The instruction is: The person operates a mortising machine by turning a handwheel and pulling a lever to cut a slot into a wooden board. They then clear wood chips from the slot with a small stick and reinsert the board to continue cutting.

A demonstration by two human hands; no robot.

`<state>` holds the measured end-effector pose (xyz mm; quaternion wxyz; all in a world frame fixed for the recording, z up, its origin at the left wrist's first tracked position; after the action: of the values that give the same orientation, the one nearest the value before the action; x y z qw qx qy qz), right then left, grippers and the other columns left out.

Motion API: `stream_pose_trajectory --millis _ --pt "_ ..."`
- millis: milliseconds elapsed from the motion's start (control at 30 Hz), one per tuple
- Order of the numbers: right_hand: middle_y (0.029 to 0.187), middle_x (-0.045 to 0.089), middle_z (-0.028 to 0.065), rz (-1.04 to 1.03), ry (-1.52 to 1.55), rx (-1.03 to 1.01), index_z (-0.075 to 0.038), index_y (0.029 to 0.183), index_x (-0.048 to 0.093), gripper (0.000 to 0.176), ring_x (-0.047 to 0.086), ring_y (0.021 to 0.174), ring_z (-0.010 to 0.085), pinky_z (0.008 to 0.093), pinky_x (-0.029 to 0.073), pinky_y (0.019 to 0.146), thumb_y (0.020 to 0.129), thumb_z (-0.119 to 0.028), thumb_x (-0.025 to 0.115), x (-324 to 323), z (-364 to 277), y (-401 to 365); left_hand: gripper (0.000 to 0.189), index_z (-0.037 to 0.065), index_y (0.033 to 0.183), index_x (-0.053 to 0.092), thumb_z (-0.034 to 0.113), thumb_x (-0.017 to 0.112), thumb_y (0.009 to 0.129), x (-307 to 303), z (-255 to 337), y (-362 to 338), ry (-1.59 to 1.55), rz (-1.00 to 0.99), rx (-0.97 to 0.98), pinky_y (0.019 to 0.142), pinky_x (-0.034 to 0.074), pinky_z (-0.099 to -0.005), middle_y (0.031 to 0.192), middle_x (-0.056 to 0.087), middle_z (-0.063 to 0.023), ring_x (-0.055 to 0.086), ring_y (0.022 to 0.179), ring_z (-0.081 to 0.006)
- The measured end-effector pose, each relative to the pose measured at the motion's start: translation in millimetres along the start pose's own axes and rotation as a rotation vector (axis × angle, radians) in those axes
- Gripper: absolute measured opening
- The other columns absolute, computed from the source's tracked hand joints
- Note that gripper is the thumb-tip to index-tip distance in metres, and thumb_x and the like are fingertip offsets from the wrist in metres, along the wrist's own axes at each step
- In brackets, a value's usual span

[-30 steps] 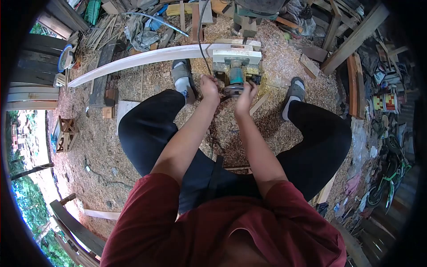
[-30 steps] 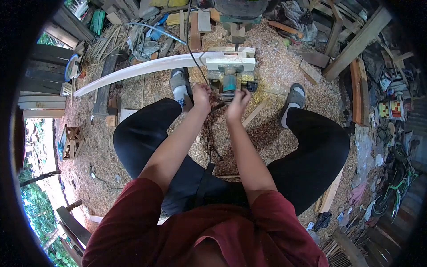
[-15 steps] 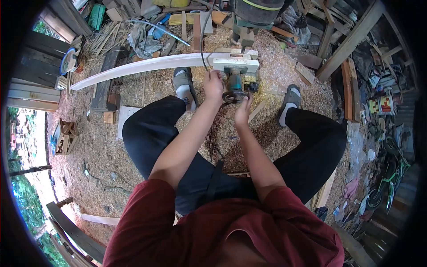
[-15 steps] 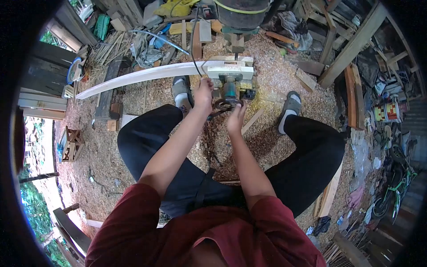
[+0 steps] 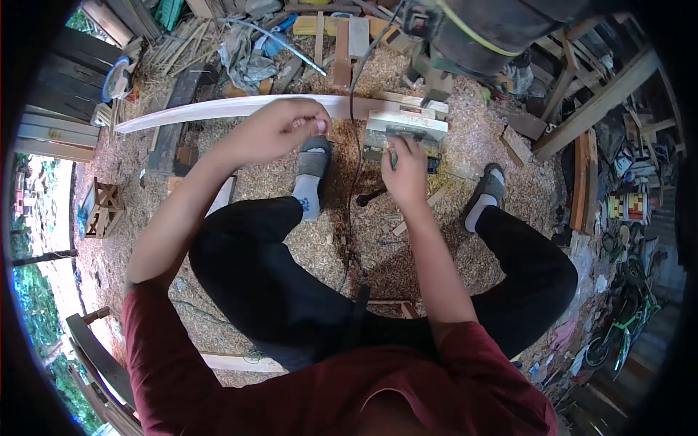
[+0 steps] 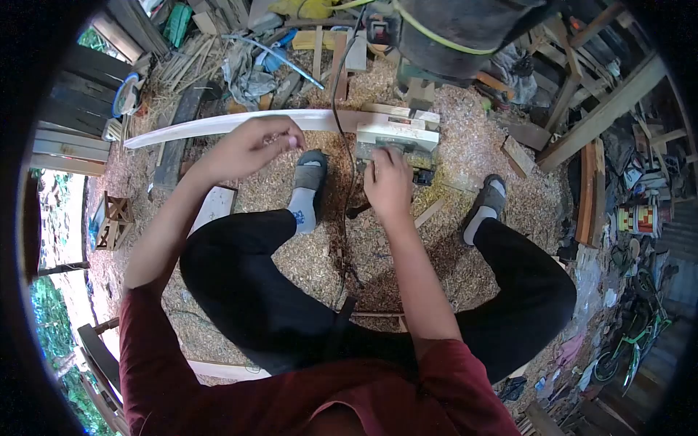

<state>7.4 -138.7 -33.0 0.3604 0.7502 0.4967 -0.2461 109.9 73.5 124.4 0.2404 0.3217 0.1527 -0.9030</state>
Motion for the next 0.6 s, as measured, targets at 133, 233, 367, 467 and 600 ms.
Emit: stream_pose_trajectory --millis 133,233,367,467,600 --pt "0.150 0.057 0.0246 -0.113 -0.228 0.025 0.002 0.146 0.058 0.055 0.062 0.128 0.0453 0.0521 0.050 0.110 0.096 -0.019 0.067 23 15 32 0.019 0.002 0.121 0.068 0.009 0.061 0.105 4 -102 49 0.233 0.063 0.042 0.098 0.055 -0.0428 0.110 0.070 -0.0173 0.069 0.111 -0.0357" --pt "0.162 0.044 0.0270 -0.195 -0.144 0.193 0.004 0.158 0.044 0.071 0.058 0.136 0.0482 0.0508 0.051 0.111 0.096 -0.022 0.068 32 29 44 0.026 0.000 0.121 0.070 0.004 0.067 0.095 25 -139 78 0.359 0.323 0.202 0.100 0.054 -0.0483 0.120 0.067 -0.0202 0.066 0.115 -0.0411" --pt "0.165 0.035 0.0364 -0.097 -0.302 0.170 0.013 0.160 0.034 0.080 0.068 0.120 0.0486 0.0476 0.062 0.094 0.098 -0.024 0.068 36 43 50 0.046 -0.002 0.137 0.059 0.004 0.068 0.093 63 -162 100 0.387 0.357 0.182 0.111 0.050 -0.0516 0.136 0.057 -0.0247 0.059 0.127 -0.0462" --pt "0.168 0.033 0.0358 -0.242 -0.363 0.213 0.014 0.160 0.033 0.082 0.071 0.117 0.0453 0.0473 0.062 0.090 0.097 -0.023 0.068 41 36 56 0.070 0.000 0.159 0.040 0.010 0.066 0.095 88 -178 102 0.488 0.319 0.191 0.125 0.036 -0.0534 0.155 0.045 -0.0261 0.042 0.149 -0.0462" --pt "0.167 0.040 0.0276 -0.271 -0.335 -0.154 0.003 0.162 0.038 0.079 0.071 0.114 0.0443 0.0480 0.059 0.095 0.091 -0.013 0.070 52 14 51 0.087 0.002 0.169 0.026 0.012 0.066 0.093 101 -186 98 0.571 0.336 0.140 0.132 0.023 -0.0541 0.171 0.033 -0.0224 0.028 0.161 -0.0416"
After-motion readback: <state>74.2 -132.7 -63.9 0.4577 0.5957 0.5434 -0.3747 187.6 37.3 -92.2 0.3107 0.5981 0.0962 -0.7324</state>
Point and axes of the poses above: each hand's wrist, its own y-axis towards the middle knuckle, its own x-axis out of the palm, z = x × y, the point moved 7 cm from there along y, towards the middle knuckle
